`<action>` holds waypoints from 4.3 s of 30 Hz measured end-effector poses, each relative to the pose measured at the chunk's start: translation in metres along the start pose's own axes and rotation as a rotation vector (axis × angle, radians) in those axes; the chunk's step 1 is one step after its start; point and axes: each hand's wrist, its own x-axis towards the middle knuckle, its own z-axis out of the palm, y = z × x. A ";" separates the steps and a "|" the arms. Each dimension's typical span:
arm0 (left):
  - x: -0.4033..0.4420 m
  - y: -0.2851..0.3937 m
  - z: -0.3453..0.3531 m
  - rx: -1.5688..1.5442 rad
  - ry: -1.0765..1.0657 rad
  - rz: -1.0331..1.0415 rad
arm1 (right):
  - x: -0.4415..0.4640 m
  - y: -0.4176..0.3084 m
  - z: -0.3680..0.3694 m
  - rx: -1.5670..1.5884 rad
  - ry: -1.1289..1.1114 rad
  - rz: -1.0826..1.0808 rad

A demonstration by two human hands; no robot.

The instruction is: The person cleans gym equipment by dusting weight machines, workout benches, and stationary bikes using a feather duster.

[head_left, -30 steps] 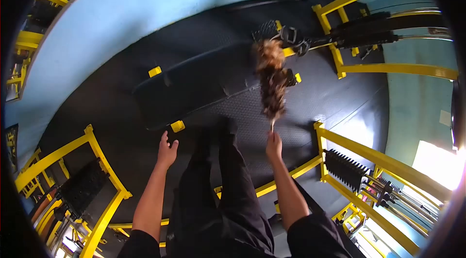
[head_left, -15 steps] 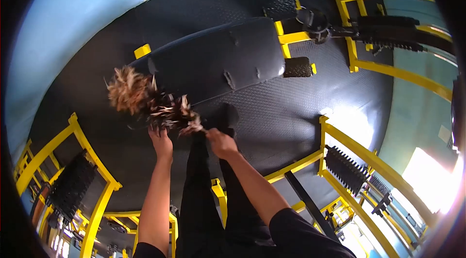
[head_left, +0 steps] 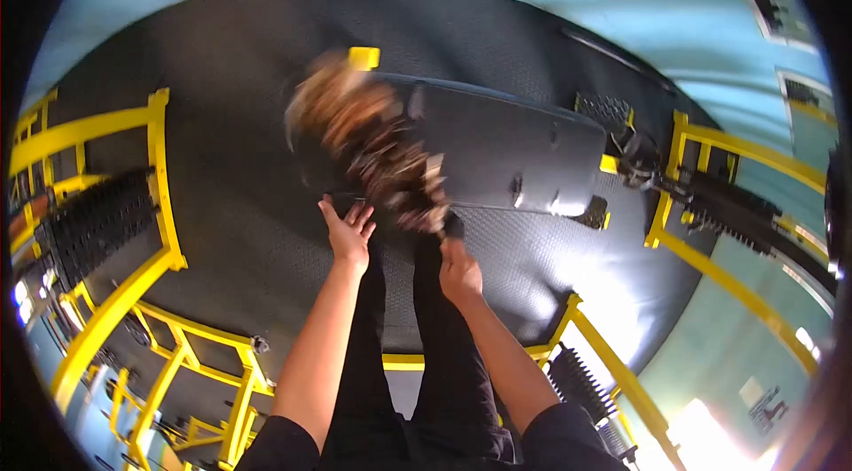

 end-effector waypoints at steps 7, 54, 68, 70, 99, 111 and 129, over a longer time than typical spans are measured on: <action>0.017 0.043 -0.041 -0.277 -0.098 0.021 | 0.057 -0.116 -0.029 -0.273 -0.066 -0.193; 0.075 0.092 -0.344 0.601 -0.116 0.076 | -0.047 -0.098 0.334 0.090 0.027 0.516; 0.067 0.097 -0.308 0.864 -0.228 0.104 | -0.026 -0.134 0.272 0.060 0.104 0.448; 0.067 0.097 -0.300 0.863 -0.241 0.120 | -0.026 -0.131 0.270 0.069 0.074 0.448; -0.023 -0.173 0.249 2.486 -1.060 1.541 | -0.008 0.064 0.218 0.920 0.197 0.416; -0.009 -0.220 0.271 3.098 -0.556 1.004 | 0.041 0.278 0.136 0.777 0.419 0.605; -0.039 -0.243 0.284 3.224 -0.280 0.623 | 0.027 0.344 -0.022 0.883 0.551 0.803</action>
